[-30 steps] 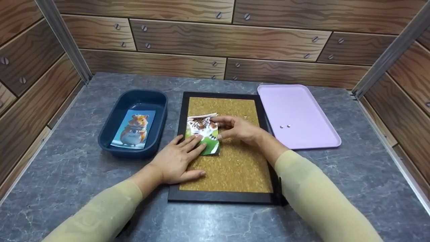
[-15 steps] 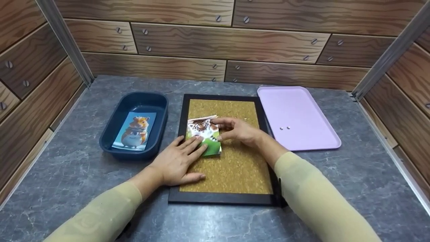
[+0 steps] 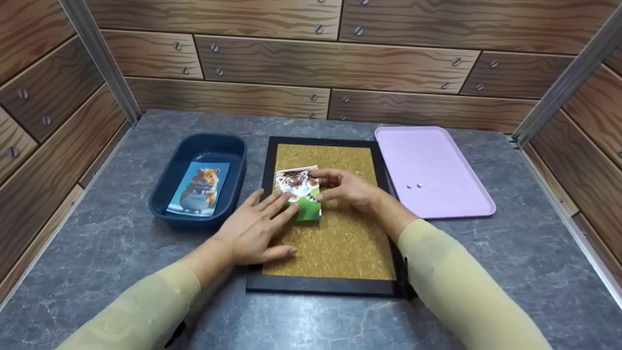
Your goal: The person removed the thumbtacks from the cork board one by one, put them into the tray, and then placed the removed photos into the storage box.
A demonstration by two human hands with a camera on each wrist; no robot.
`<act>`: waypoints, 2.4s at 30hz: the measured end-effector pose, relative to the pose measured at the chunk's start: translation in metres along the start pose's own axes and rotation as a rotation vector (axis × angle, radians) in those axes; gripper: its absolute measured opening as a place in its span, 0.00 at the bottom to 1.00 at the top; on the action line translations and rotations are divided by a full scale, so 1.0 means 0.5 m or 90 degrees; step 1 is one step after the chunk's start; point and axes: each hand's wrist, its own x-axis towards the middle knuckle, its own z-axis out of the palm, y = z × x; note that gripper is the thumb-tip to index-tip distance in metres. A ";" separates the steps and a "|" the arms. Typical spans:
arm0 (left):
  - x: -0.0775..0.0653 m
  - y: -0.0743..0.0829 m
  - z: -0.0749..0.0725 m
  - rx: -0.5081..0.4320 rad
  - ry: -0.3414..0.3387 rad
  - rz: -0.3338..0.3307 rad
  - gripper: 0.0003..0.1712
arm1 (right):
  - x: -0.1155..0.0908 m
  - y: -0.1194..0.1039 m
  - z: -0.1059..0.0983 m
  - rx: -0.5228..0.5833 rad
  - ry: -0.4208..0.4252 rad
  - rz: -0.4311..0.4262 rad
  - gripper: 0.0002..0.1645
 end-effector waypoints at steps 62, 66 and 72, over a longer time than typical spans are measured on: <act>-0.200 -0.210 -0.139 -0.021 -0.053 -0.293 0.70 | -0.016 -0.081 0.006 0.083 0.074 -0.044 0.42; -0.215 -0.222 -0.138 -0.044 -0.064 -0.318 0.72 | -0.013 -0.089 0.005 0.079 0.074 -0.063 0.42; -0.229 -0.237 -0.138 -0.073 -0.088 -0.349 0.75 | -0.010 -0.104 0.004 0.076 0.069 -0.077 0.42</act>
